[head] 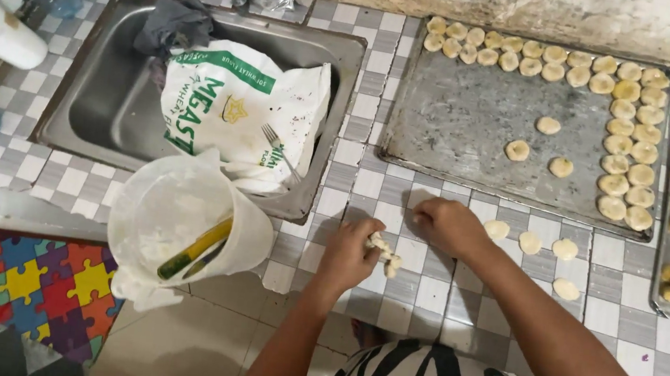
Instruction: Manually flattening small dough portions and arranging them in rows on a baking tray.
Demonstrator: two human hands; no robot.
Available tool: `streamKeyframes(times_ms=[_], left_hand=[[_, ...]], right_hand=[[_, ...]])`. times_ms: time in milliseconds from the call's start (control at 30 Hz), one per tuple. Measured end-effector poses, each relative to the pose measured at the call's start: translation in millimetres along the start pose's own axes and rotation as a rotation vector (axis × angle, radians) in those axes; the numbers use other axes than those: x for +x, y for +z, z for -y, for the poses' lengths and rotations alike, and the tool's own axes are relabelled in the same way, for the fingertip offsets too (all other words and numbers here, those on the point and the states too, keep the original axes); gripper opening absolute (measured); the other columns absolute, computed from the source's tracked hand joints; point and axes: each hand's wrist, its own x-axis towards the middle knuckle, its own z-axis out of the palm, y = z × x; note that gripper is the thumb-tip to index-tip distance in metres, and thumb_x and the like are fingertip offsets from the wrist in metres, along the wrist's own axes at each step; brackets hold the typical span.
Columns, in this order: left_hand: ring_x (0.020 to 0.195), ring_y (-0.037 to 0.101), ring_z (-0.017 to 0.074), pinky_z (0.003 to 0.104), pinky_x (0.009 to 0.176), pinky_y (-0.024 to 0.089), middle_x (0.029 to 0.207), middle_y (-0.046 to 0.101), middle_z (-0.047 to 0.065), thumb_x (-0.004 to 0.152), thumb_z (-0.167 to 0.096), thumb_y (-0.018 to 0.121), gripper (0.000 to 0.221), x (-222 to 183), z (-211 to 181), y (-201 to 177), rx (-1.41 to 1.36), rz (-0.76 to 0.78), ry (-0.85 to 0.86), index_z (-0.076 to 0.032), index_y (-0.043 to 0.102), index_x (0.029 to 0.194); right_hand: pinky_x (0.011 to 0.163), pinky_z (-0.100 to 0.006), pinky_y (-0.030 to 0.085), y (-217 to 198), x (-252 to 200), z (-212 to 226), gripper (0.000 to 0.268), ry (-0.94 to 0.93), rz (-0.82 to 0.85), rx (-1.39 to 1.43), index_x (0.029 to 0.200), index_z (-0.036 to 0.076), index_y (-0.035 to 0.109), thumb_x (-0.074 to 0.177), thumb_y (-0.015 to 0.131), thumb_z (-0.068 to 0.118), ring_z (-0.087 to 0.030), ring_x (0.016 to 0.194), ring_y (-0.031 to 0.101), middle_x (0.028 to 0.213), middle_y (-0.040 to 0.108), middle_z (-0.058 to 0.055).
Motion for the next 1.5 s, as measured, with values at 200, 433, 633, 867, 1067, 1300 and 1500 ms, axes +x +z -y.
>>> streamKeyframes(times_ms=[200, 433, 633, 867, 1067, 1300, 1500], left_hand=[[0.080, 0.059, 0.0202, 0.029, 0.070, 0.050, 0.088, 0.060, 0.009, 0.075, 0.000, 0.060, 0.031, 10, -6, -24, -0.557, -0.118, -0.305, -0.013, 0.066, 0.102], [0.077, 0.054, 0.0162, 0.025, 0.061, 0.049, 0.088, 0.050, 0.007, 0.072, -0.004, 0.066, 0.030, 22, -13, -43, -0.906, -0.041, -0.462, -0.004, 0.063, 0.102], [0.090, 0.061, 0.0371, 0.044, 0.072, 0.052, 0.096, 0.058, 0.019, 0.075, -0.019, 0.068, 0.032, 34, -16, -11, 0.003, 0.272, -0.171, -0.006, 0.066, 0.104], [0.061, 0.067, 0.0194, 0.028, 0.055, 0.050, 0.079, 0.065, 0.007, 0.085, -0.019, 0.062, 0.010, 35, -38, -15, -0.308, 0.289, -0.439, -0.011, 0.062, 0.091], [0.061, 0.059, 0.0158, 0.024, 0.052, 0.047, 0.084, 0.060, 0.012, 0.085, -0.012, 0.063, 0.015, 28, -34, -2, -0.884, 0.137, -0.550, 0.002, 0.062, 0.092], [0.056, 0.057, 0.0121, 0.013, 0.041, 0.037, 0.088, 0.056, 0.011, 0.087, -0.014, 0.061, 0.020, 17, -71, 1, -1.053, 0.130, -0.571, 0.003, 0.059, 0.098], [0.068, 0.062, 0.0122, 0.015, 0.048, 0.044, 0.091, 0.061, 0.009, 0.082, -0.012, 0.068, 0.028, 7, -89, 30, -1.026, 0.131, -0.584, -0.003, 0.060, 0.107]], right_hand=[[0.074, -0.041, 0.053, 8, 36, -22, 0.017, 0.036, -0.104, -0.081, 0.098, 0.024, 0.067, 0.088, 0.055, 0.030, -0.030, 0.085, 0.066, 0.090, 0.070, -0.006], [0.096, -0.053, 0.033, 48, 54, -3, 0.053, -0.414, -0.639, -0.518, 0.122, 0.018, 0.050, 0.095, 0.023, 0.055, -0.034, 0.120, 0.045, 0.125, 0.050, -0.014], [0.099, -0.055, 0.029, 29, 39, -12, 0.045, -0.201, -0.414, -0.281, 0.128, 0.019, 0.048, 0.090, 0.044, 0.043, -0.031, 0.122, 0.043, 0.127, 0.048, -0.010], [0.077, -0.047, 0.053, 26, -49, -9, 0.041, 0.095, 0.078, 0.558, 0.111, 0.015, 0.063, 0.073, 0.073, 0.023, -0.036, 0.091, 0.067, 0.102, 0.067, -0.015], [0.070, -0.033, 0.054, 25, -66, 11, 0.051, 0.190, -0.062, 0.876, 0.116, 0.010, 0.061, 0.068, 0.079, 0.013, -0.019, 0.078, 0.066, 0.085, 0.067, -0.007], [0.066, -0.030, 0.052, 4, -88, -7, 0.024, 0.129, -0.147, 0.916, 0.094, 0.004, 0.071, 0.071, 0.077, 0.006, -0.013, 0.070, 0.058, 0.071, 0.067, -0.006], [0.064, -0.031, 0.054, -50, -124, -67, 0.016, 0.132, -0.174, 0.024, 0.092, 0.014, 0.072, 0.077, 0.068, 0.011, -0.022, 0.073, 0.068, 0.076, 0.069, -0.005]])
